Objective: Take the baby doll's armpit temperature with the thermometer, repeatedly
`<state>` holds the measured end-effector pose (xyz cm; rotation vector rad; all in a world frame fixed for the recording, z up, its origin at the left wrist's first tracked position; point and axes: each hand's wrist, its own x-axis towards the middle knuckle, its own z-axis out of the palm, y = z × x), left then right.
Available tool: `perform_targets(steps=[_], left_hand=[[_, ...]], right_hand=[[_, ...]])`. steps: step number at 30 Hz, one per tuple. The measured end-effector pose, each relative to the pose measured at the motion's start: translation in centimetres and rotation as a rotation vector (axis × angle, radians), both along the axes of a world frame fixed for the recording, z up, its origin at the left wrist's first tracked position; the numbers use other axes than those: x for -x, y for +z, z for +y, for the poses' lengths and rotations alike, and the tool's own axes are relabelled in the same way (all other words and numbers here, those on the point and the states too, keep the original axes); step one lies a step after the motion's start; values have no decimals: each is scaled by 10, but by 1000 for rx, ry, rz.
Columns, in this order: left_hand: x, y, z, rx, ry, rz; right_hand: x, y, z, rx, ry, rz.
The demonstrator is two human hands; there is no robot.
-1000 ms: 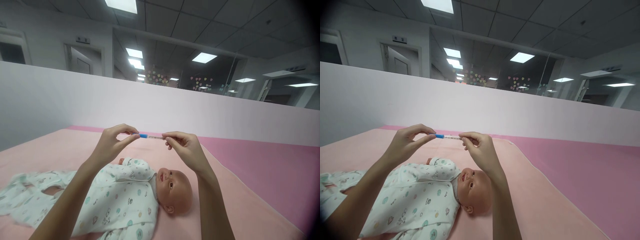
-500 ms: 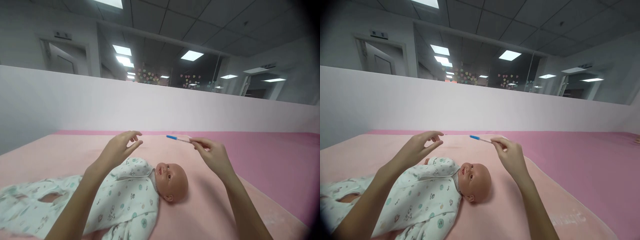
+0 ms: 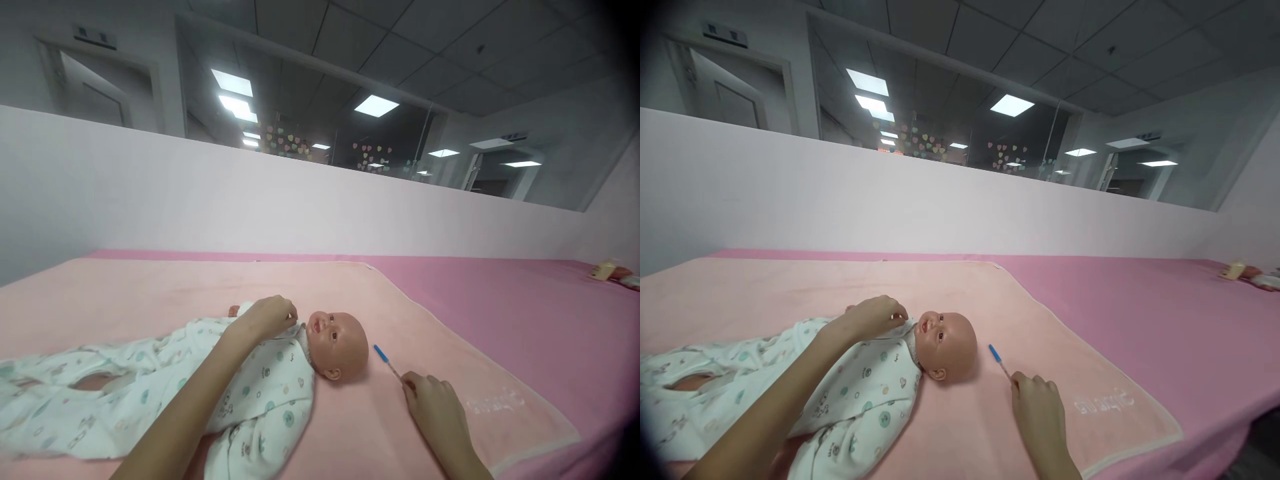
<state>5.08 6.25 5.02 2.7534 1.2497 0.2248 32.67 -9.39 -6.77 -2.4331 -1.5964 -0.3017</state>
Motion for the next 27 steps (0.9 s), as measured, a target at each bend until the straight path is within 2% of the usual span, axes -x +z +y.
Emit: perform_targets(steps=[3, 6, 7, 9, 12, 15, 19, 24, 27], left_hand=[[0, -5, 2, 43, -21, 18], [1, -10, 4, 129, -66, -46], [2, -11, 4, 157, -78, -63], [3, -15, 7, 211, -104, -78], [5, -19, 13, 254, -135, -95], [9, -20, 19, 277, -166, -119], [14, -17, 25, 348, -194, -169], [18, -16, 32, 433, -182, -172], [19, -17, 34, 466, -166, -164]], right_hand=[[14, 28, 10, -35, 52, -61], [51, 60, 25, -284, 173, -80], [69, 68, 32, -312, 241, -79], [110, 75, 45, -240, 405, -87], [165, 65, 65, -107, 551, -153], [190, 46, 79, -72, 567, -183], [185, 33, 85, -144, 537, -178], [177, 31, 84, -99, 529, -112], [177, 29, 85, -145, 498, -91]])
